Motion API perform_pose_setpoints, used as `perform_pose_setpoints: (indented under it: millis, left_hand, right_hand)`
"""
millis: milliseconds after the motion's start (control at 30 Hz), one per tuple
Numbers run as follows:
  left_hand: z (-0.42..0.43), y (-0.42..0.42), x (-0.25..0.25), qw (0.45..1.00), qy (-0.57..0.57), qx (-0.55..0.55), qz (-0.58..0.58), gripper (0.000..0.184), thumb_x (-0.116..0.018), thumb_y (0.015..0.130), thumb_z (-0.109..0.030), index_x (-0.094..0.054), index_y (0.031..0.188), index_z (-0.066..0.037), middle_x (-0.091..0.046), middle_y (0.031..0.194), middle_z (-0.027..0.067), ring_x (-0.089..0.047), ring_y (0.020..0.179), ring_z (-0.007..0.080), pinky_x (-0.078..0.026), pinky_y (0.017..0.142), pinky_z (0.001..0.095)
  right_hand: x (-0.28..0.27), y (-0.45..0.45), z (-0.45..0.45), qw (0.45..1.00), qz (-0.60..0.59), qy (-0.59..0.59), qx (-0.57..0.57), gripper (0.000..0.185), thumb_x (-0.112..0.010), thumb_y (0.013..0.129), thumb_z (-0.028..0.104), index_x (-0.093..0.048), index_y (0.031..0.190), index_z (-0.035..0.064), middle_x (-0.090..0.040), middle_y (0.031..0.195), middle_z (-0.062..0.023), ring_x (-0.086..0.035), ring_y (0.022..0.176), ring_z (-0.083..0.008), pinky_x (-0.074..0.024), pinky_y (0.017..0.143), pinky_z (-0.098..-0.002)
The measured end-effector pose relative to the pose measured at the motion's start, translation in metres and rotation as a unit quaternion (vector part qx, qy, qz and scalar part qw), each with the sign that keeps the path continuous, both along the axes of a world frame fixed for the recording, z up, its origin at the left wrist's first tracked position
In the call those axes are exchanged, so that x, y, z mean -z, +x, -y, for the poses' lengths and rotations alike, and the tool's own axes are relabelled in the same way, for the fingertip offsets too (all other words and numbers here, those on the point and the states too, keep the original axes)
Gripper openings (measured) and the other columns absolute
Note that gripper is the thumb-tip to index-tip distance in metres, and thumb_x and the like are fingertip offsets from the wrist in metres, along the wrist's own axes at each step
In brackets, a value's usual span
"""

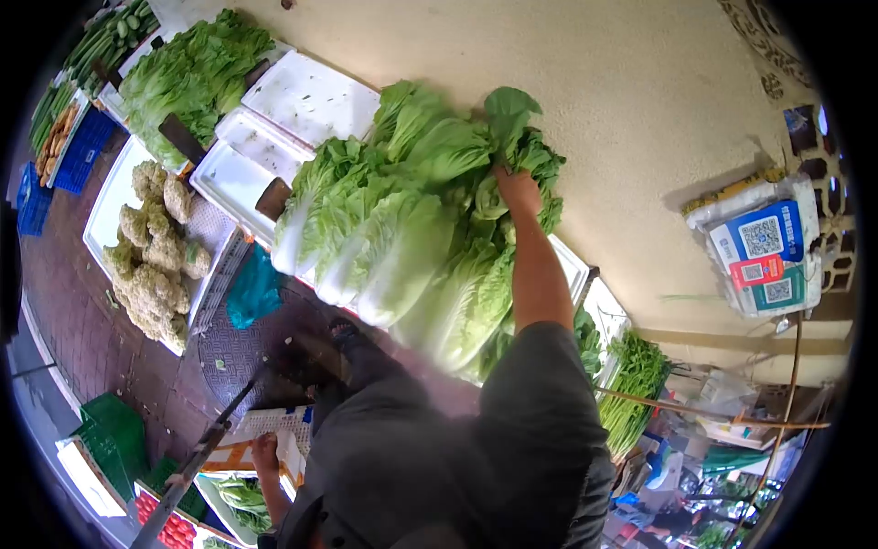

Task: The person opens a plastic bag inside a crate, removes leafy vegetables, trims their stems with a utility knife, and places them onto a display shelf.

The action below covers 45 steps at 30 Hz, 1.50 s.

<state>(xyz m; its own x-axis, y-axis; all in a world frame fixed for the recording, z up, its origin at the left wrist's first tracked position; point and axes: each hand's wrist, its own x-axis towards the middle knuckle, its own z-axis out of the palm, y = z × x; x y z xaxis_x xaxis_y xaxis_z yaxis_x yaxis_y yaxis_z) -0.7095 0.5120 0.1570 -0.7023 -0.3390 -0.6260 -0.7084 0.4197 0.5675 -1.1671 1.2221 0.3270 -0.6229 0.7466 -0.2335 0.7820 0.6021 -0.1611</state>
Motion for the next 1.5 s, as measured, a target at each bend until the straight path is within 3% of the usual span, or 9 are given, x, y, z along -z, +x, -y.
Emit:
perform_pose_setpoints:
  millis: [133,267,333,433,567,867,1067,1367,1500]
  left_hand:
    - [0.006,0.005,0.001,0.994,0.085,-0.054,-0.048,0.041,-0.061,0.089,-0.02,-0.065,0.128,-0.007,-0.072,0.112,0.0175,-0.068,0.101,0.0257,-0.051,0.092,0.0381]
    - [-0.019,0.01,-0.026,0.992,-0.051,-0.114,0.009,0.055,-0.066,0.09,-0.034,-0.06,0.133,-0.002,-0.071,0.114,0.0201,-0.068,0.107,0.0322,-0.051,0.093,0.0418]
    - [-0.012,0.047,0.032,0.992,-0.083,-0.093,0.008,0.061,-0.067,0.09,-0.044,-0.06,0.133,-0.002,-0.072,0.11,0.0192,-0.068,0.107,0.0315,-0.051,0.094,0.0427]
    - [-0.025,0.012,-0.075,0.972,0.021,-0.218,0.087,0.059,-0.066,0.091,-0.04,-0.06,0.13,0.004,-0.067,0.123,0.0229,-0.064,0.116,0.0349,-0.048,0.101,0.041]
    - [-0.036,0.069,-0.036,0.915,0.041,-0.401,-0.03,0.052,-0.067,0.093,-0.035,-0.064,0.127,0.004,-0.07,0.117,0.0172,-0.066,0.106,0.0254,-0.05,0.095,0.0369]
    - [0.003,0.276,0.024,0.334,0.003,-0.913,-0.236,0.072,-0.079,0.086,-0.04,-0.047,0.133,0.002,-0.058,0.111,0.0136,-0.06,0.09,0.0246,-0.053,0.069,0.0389]
    - [0.052,0.317,0.042,0.15,-0.045,-0.942,-0.298,0.065,-0.085,0.082,-0.037,-0.042,0.12,-0.007,-0.054,0.089,0.0065,-0.051,0.062,0.0161,-0.037,0.045,0.0309]
    - [0.091,0.332,0.097,0.077,-0.11,-0.927,-0.349,0.075,-0.087,0.078,-0.013,-0.042,0.136,0.002,-0.062,0.116,0.0151,-0.065,0.093,0.0243,-0.055,0.077,0.0358]
    - [0.075,0.352,0.051,0.219,-0.183,-0.887,-0.362,0.081,-0.087,0.078,-0.016,-0.04,0.14,0.006,-0.062,0.12,0.0168,-0.063,0.102,0.0246,-0.053,0.087,0.0352]
  right_hand:
    - [0.003,0.003,-0.016,0.997,0.028,0.036,-0.054,0.09,-0.051,0.086,0.076,-0.062,0.129,-0.0021,-0.065,0.125,-0.0276,-0.06,0.119,-0.0437,-0.0452,0.101,-0.0527]
    - [0.068,0.011,-0.119,0.846,-0.005,0.204,-0.493,0.041,-0.04,0.105,0.033,-0.062,0.136,0.0166,-0.072,0.114,-0.0141,-0.068,0.085,-0.0296,-0.052,0.071,-0.0453]
    - [0.057,-0.007,-0.161,0.932,-0.064,-0.013,-0.357,0.046,-0.048,0.099,0.015,-0.057,0.144,0.0187,-0.07,0.127,-0.0088,-0.07,0.089,-0.0187,-0.0553,0.073,-0.0354]
    - [-0.001,-0.025,-0.109,0.944,-0.218,-0.138,-0.207,0.066,-0.059,0.093,0.061,-0.065,0.134,0.0084,-0.071,0.105,-0.0124,-0.058,0.066,-0.0202,-0.0458,0.052,-0.0357]
    - [-0.093,0.01,0.158,0.893,-0.164,-0.379,-0.178,0.061,-0.055,0.099,0.054,-0.056,0.14,0.0084,-0.07,0.111,-0.0136,-0.031,0.043,-0.0066,-0.0329,0.045,-0.0214]
    - [0.013,0.107,0.449,0.71,0.235,-0.531,-0.398,0.052,-0.054,0.101,0.042,-0.052,0.14,0.0084,-0.068,0.109,-0.0142,-0.041,0.043,-0.0068,-0.0385,0.042,-0.0243]
    - [0.045,0.207,0.527,0.647,0.357,-0.459,-0.493,0.048,-0.063,0.099,0.036,-0.054,0.132,0.0021,-0.071,0.103,-0.0141,-0.048,0.042,-0.0079,-0.046,0.038,-0.0262]
    - [0.063,0.235,0.547,0.666,0.367,-0.393,-0.517,0.053,-0.068,0.097,0.029,-0.051,0.136,-0.0023,-0.069,0.107,-0.0132,-0.049,0.044,-0.0083,-0.0479,0.041,-0.0265]
    - [0.077,0.235,0.553,0.65,0.371,-0.375,-0.547,0.049,-0.066,0.098,0.027,-0.052,0.134,-0.0016,-0.07,0.102,-0.0113,-0.05,0.043,-0.0084,-0.0476,0.041,-0.0268]
